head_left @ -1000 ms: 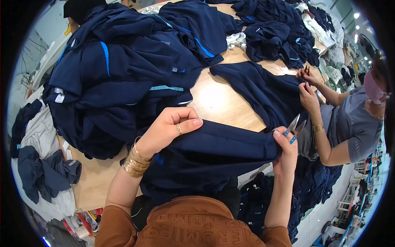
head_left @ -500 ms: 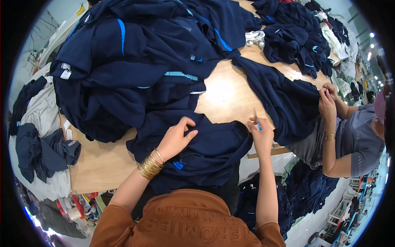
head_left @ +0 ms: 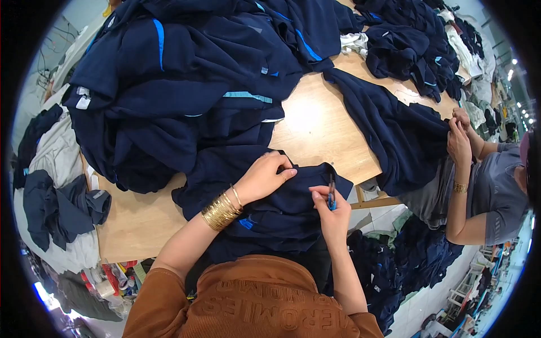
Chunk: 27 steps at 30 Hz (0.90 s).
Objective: The recorder uses a small pair of thread snips to trim loose threads from several pairs of blue athletic pants at a garment factory workbench.
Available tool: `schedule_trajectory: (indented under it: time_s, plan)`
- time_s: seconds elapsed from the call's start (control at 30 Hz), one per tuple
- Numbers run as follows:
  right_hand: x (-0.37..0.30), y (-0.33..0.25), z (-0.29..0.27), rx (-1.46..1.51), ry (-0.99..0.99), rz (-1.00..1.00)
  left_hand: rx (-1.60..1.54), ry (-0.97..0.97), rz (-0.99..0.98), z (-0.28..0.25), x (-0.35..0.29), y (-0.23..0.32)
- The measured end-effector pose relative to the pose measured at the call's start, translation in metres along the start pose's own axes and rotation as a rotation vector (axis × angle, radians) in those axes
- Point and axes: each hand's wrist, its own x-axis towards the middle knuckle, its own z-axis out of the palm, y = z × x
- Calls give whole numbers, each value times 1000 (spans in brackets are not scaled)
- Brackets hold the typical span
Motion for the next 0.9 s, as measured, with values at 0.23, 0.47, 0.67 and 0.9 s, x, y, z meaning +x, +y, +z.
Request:
schedule_trajectory:
  time_s: [0.23,0.47,0.67,0.9]
  plan:
    - [-9,2,-12,0,216,-82,-382,-144,-94,-6,-4,10]
    - [-62,57,3,0,224,77,-893,-35,-293,-35,-13,26]
    - [-80,82,3,-32,93,92,-1067,0,-421,-49,-18,32]
    - [1,-70,-35,268,355,-279,-1153,177,-199,-103,-33,74]
